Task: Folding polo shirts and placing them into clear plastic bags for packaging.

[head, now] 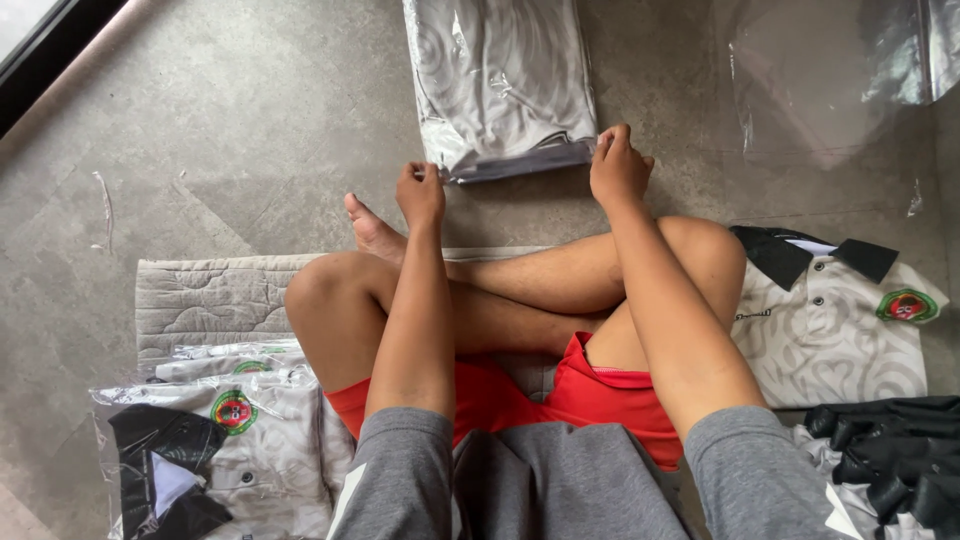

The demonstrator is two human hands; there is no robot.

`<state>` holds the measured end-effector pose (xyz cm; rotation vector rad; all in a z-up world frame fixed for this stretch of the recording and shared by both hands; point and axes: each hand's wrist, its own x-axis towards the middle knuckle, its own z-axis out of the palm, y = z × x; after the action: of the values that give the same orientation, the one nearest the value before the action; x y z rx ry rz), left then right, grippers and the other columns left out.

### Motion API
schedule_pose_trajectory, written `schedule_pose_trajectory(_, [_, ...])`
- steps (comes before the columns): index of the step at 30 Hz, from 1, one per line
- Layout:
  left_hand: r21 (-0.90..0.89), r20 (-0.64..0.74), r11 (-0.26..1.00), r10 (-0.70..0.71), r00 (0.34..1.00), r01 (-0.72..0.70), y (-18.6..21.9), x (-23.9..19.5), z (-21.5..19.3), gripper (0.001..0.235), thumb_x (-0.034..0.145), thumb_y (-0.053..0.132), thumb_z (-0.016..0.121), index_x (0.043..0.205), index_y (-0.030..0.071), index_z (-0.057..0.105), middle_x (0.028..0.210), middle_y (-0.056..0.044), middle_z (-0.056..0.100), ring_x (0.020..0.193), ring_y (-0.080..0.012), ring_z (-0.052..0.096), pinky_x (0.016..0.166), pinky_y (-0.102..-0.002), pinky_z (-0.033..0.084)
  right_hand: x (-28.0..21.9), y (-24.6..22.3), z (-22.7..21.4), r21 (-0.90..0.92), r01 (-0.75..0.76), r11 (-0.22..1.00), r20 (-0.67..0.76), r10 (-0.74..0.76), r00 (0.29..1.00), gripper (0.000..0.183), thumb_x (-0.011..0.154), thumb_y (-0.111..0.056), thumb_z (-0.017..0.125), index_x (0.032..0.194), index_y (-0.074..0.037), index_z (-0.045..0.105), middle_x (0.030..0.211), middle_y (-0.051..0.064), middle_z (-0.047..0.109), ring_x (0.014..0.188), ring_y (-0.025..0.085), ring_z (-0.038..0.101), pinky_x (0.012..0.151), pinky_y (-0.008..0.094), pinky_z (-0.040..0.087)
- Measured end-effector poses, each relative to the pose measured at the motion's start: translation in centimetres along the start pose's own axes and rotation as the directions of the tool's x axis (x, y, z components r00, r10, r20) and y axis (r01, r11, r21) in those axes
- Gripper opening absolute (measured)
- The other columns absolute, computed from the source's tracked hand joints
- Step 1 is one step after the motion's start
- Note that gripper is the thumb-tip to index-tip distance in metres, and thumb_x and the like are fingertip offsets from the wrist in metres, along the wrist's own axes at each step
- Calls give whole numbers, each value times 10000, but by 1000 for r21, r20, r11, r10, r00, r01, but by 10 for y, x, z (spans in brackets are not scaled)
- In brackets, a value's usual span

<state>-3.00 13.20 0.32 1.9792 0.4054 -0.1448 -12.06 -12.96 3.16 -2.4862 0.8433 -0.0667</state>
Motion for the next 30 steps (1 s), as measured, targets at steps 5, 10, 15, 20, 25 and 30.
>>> schedule_pose_trajectory(5, [87,-9,993,-76,997,76,-12,10,6,204,779,325,534,789,145,630,699,-41,660,833,-270,630,760,-387,483,19,24,30,-61,-77,995,88,82,993,158,918,-334,382,948,-200,461,850,4,661,852,273,637,817,400,323])
schedule_pose_trajectory(10, [124,-36,977,-172,984,175,-16,14,9,194,671,358,576,707,188,663,639,5,655,827,-253,638,765,-348,489,34,35,42,35,-145,989,116,140,983,207,914,-358,494,915,-183,605,778,-3,655,850,283,631,769,392,380])
schedule_pose_trajectory(15, [-36,-94,986,-166,982,163,-12,13,9,226,673,322,612,735,114,674,718,-74,655,818,-264,628,745,-367,472,27,27,30,216,-197,956,70,186,980,216,832,-442,640,785,-233,665,608,-86,630,713,177,645,713,297,430])
schedule_pose_trajectory(20, [-70,-140,991,-124,982,115,-11,13,9,224,691,304,630,767,99,677,735,-77,656,822,-259,627,745,-384,470,24,26,28,332,-136,934,80,116,990,204,781,-412,713,810,-213,681,647,-47,644,702,187,639,688,290,460])
schedule_pose_trajectory(25, [-85,-161,989,-135,978,123,-19,19,9,197,690,329,669,764,148,687,706,-18,664,794,-207,643,719,-336,482,18,25,21,426,-132,895,168,64,984,235,744,-290,760,919,-157,678,716,-30,643,691,131,615,669,266,462])
schedule_pose_trajectory(30, [-98,-149,989,-128,981,115,-17,16,8,203,736,328,674,805,139,699,730,-32,684,827,-217,649,734,-333,487,23,31,21,410,-194,891,117,160,980,64,830,-282,654,833,-225,682,655,-65,646,585,82,607,571,210,457])
